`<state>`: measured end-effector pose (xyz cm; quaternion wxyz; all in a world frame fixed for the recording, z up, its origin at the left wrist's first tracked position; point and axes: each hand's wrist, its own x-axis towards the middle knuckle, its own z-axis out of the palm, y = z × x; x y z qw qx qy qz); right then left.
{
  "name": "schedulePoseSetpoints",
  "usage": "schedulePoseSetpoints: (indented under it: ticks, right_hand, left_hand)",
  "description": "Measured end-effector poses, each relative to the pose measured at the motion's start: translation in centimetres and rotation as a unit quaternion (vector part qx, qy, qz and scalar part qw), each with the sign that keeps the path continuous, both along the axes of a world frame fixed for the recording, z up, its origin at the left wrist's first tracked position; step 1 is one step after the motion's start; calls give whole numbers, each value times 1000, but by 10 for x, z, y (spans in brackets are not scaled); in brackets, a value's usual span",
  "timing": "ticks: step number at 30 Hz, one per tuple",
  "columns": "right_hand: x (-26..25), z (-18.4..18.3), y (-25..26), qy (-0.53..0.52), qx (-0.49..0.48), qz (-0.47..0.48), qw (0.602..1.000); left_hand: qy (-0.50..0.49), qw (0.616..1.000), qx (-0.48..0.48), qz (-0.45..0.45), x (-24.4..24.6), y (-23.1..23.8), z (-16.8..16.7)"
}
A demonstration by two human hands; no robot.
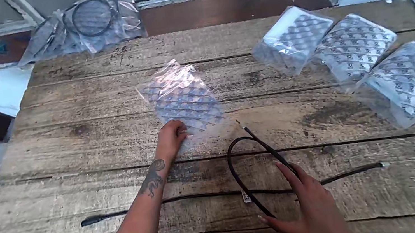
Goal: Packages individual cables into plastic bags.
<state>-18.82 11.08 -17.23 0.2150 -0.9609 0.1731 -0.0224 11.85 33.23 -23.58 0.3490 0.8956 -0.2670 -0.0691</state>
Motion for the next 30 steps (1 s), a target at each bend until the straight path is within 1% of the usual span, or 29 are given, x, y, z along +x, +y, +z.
schedulePoseSetpoints:
  ticks: [2,4,5,8,9,11,13,15,17,18,20,22,24,25,26,27,28,29,30]
  right_hand:
    - [7,2,2,11,14,7,1000]
    - [16,3,6,10,30,16,999]
    - [22,3,8,12,29,25,999]
    - [31,5,11,7,-1,49,999]
    - [31,8,12,14,-11,59,998]
    - [29,18,15,45,-14,91,995]
    - [25,23,23,56,-6,137,989]
    - [28,22,36,40,6,173,984]
    - [42,21,43,42,24,152,987]
    - [47,17,43,47,45,116,991]
    - [49,9,44,51,94,39,994]
    - [39,4,55,28,117,5,993]
    - [33,0,70,10,112,-16,993]
    - [34,0,76,19,113,-36,993]
    - [36,-4,80,20,99,-58,993]
    - [38,-11,82,19,96,-78,992]
    - [41,-23,82,11,91,-102,991]
    - [42,-31,84,-1,86,-122,989]
    - [42,-37,87,-7,80,-137,987]
  left_hand:
    - [-36,999,-17,16,5,-6,-15]
    - [-66,997,-21,34,1,-10,-18]
    - [-76,996,-11,33,-1,-10,-12]
    - [-113,991,66,9,-14,-3,15]
    - [-127,988,87,1,-18,7,17]
    - [-191,977,98,-1,-27,32,10]
    - [-251,961,116,-9,-52,52,3]
    - [-336,932,131,-38,-95,59,-1]
    - [-376,918,112,-54,-129,52,0]
    - [-373,920,102,-65,-140,48,2]
    - [-334,934,78,-98,-157,35,6]
    - [-292,948,51,-116,-179,18,14]
    - [-304,943,22,-134,-204,3,23]
    - [-312,941,2,-129,-216,-1,25]
    - [-297,948,-28,-108,-229,-2,26]
    - [-249,965,-55,-60,-242,0,25]
    - [-163,984,-65,10,-251,3,25]
    - [-46,995,-41,82,-254,6,25]
    - [73,990,-9,122,-254,9,24]
